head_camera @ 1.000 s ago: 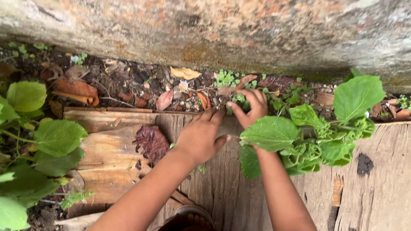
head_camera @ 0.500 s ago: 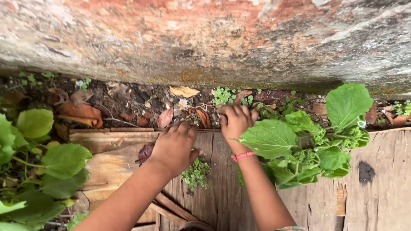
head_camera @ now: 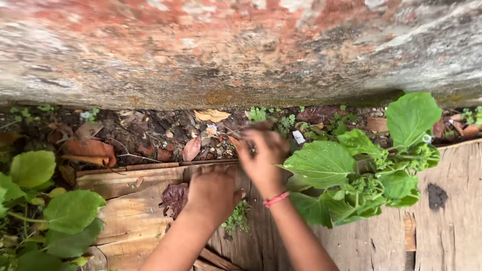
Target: Picking weeds and small plants from the soil near a wall.
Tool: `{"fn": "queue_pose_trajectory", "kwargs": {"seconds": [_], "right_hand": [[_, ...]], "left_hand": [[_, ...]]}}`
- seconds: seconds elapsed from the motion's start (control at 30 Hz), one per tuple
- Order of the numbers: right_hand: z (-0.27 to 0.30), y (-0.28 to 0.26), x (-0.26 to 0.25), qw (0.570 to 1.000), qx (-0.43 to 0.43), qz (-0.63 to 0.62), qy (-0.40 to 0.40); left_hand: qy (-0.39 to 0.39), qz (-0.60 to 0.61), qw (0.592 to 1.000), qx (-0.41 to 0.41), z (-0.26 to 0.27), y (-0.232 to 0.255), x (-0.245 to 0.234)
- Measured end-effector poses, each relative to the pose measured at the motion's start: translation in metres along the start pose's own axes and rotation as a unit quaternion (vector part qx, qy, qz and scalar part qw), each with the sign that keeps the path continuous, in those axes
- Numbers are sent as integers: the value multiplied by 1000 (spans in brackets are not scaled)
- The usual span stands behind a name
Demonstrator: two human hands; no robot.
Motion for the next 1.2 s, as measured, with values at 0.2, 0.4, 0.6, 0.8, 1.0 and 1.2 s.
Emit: {"fn": "queue_pose_trajectory", "kwargs": {"seconds": [0.2,0.4,0.6,0.8,1.0,1.2], "right_hand": [[0,-23,1,947,-29,-308,-89],[6,78,33,980,187,-63,6],[-16,65,43,975,161,153,14],[-20,69,56,980,163,110,35],[-12,83,66,990,115,35,75],[-1,105,77,980,154,4,126]], "left_hand": [[-122,-11,992,-43,9,-10,-15],[-66,-40,994,-77,-1,-9,-24],[34,23,998,-48,-6,4,-15],[5,48,998,-37,-3,4,-14],[9,53,998,-39,-9,6,-10],[41,57,997,-31,-11,8,-9]]}}
Point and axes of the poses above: each hand's wrist, its own z-axis away from the middle knuckle, its own x-axis out of the palm, y = z × x, the point moved 1 cm from there along -z, towards the middle knuckle, and after that the axes turned 4 degrees about -x, right-handed, at the moved point
